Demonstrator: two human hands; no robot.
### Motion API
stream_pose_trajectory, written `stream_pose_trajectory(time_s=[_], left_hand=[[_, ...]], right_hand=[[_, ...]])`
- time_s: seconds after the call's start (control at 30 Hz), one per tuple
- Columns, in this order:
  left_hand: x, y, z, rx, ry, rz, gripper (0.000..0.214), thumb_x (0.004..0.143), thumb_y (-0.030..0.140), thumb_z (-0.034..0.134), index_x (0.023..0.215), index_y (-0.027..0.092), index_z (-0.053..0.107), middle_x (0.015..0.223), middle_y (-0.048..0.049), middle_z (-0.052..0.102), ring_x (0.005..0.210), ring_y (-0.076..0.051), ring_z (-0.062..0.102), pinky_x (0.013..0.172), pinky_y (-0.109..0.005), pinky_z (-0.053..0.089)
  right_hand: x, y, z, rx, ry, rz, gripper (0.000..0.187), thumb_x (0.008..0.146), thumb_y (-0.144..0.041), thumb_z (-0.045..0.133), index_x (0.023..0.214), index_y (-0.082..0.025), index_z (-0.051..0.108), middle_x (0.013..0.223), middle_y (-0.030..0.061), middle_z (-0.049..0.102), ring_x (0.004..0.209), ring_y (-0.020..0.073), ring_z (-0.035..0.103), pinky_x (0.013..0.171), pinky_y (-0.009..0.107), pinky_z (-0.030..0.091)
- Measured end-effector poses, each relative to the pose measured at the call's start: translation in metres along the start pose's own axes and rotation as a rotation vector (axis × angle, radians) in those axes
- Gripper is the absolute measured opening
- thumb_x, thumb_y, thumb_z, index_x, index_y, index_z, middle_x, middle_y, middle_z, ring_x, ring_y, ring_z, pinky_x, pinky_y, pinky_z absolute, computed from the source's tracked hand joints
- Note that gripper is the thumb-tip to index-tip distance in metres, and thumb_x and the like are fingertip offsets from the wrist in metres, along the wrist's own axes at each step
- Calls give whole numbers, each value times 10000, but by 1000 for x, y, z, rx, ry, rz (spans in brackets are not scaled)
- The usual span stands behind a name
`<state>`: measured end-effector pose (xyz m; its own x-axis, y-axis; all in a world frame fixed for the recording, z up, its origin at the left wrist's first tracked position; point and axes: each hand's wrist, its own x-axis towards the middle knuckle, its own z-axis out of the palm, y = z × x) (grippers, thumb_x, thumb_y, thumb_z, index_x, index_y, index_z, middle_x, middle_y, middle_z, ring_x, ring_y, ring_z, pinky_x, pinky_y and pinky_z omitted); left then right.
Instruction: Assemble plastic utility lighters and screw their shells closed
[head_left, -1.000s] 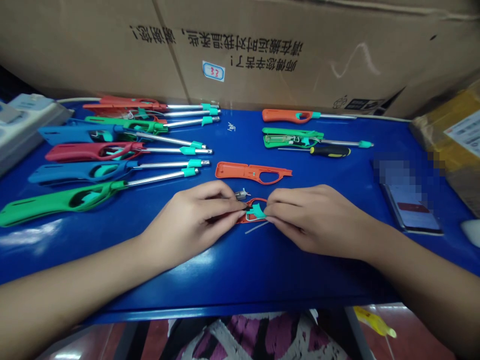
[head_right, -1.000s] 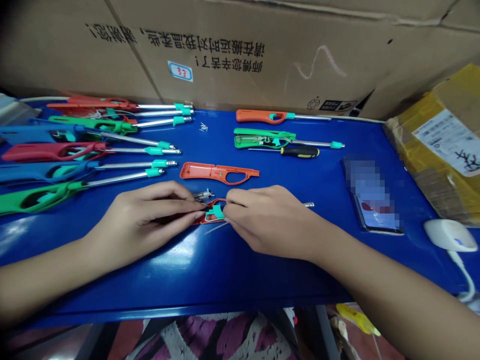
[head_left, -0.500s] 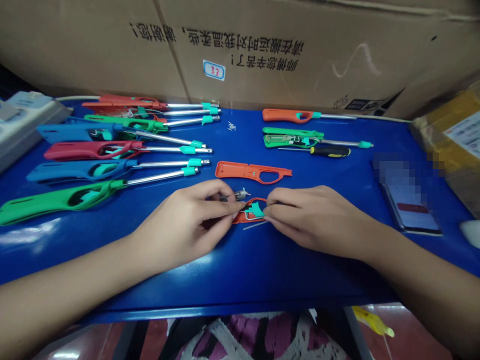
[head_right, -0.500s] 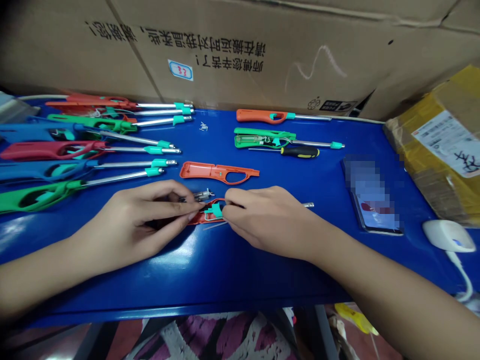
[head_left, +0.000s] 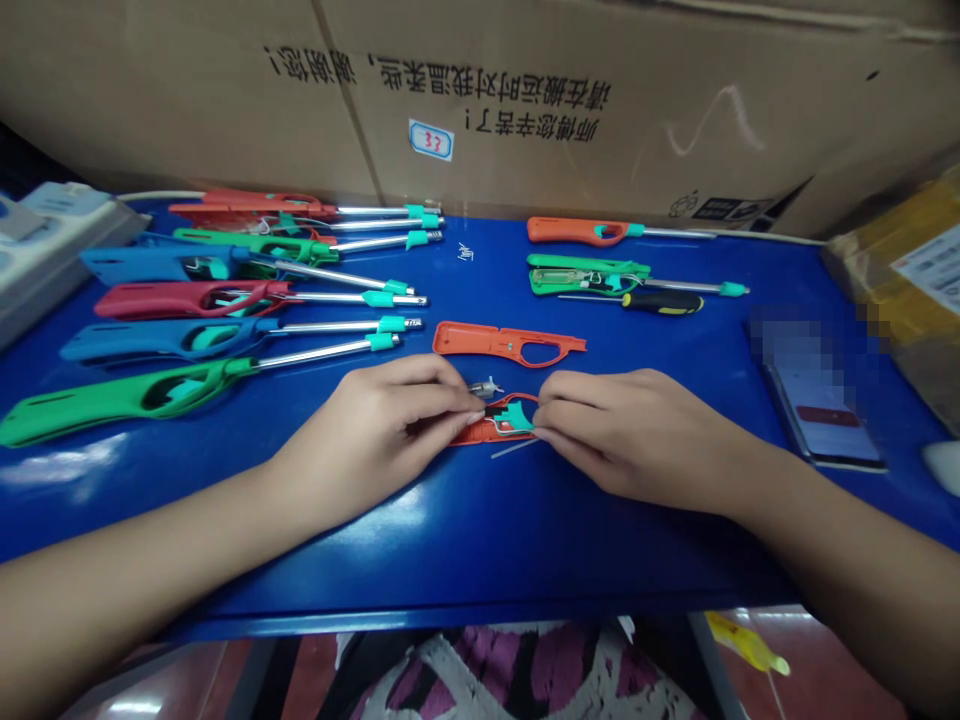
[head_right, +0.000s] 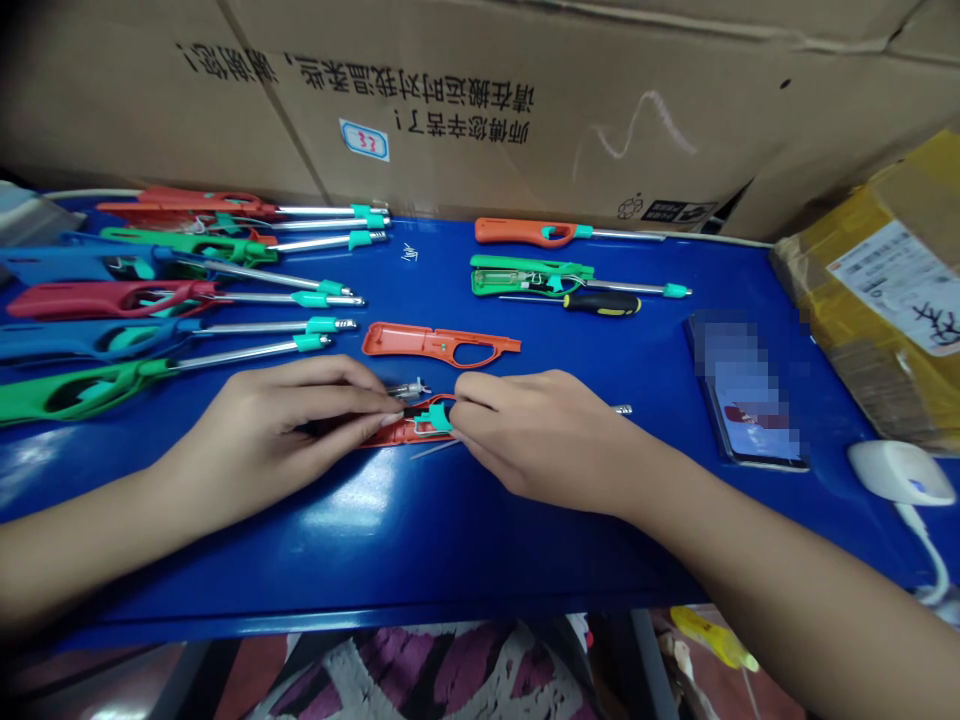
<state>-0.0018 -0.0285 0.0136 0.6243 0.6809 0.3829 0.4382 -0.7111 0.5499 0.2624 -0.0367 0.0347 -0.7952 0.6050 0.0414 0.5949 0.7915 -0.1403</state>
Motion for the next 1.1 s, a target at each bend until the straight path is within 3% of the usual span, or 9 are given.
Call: stream_pose_trajectory(time_s=[0.2,0.5,0.7,0.93,1.1], left_hand=[[1,0,2,-20,48,-27,155,958,166,652,1020,124,787,955,-73,742,836,-134,714,759,-221,571],[0,3,2,-23,10,-23,117,931,167,683,972,148,791,917,-39,722,772,-105,696,700,-191,550],[-5,4,-1,177,-74,75,159,973,204,629,1019,147,770,978,-59,711,821,-151,705,733,-261,577],[-5,9,-3,365,-112,143,254,1020,257,549,983,150,777,944,-70,712,783,-190,701,624,-303,565],[-2,15,-8,460,-173,190,263,1005,303,560,1061,156,770,980,-75,708,834,-228,670,673,-370,576]], right_hand=[[2,-1,0,35,9,16,297,1049,-277,422,943,-180,682,962,33,669,757,150,605,612,314,350],[1,1,3,32,-9,0,277,1054,-266,411,970,-184,662,976,27,652,765,156,597,622,319,346],[1,-1,3,20,4,3,275,1051,-260,418,948,-186,662,953,21,642,742,152,582,598,319,320],[1,-2,2,29,-5,7,224,1024,-190,449,951,-181,661,959,24,644,741,145,581,589,315,306],[4,-1,4,258,2,138,171,1017,-224,513,942,-196,664,965,3,661,852,138,614,659,287,370]])
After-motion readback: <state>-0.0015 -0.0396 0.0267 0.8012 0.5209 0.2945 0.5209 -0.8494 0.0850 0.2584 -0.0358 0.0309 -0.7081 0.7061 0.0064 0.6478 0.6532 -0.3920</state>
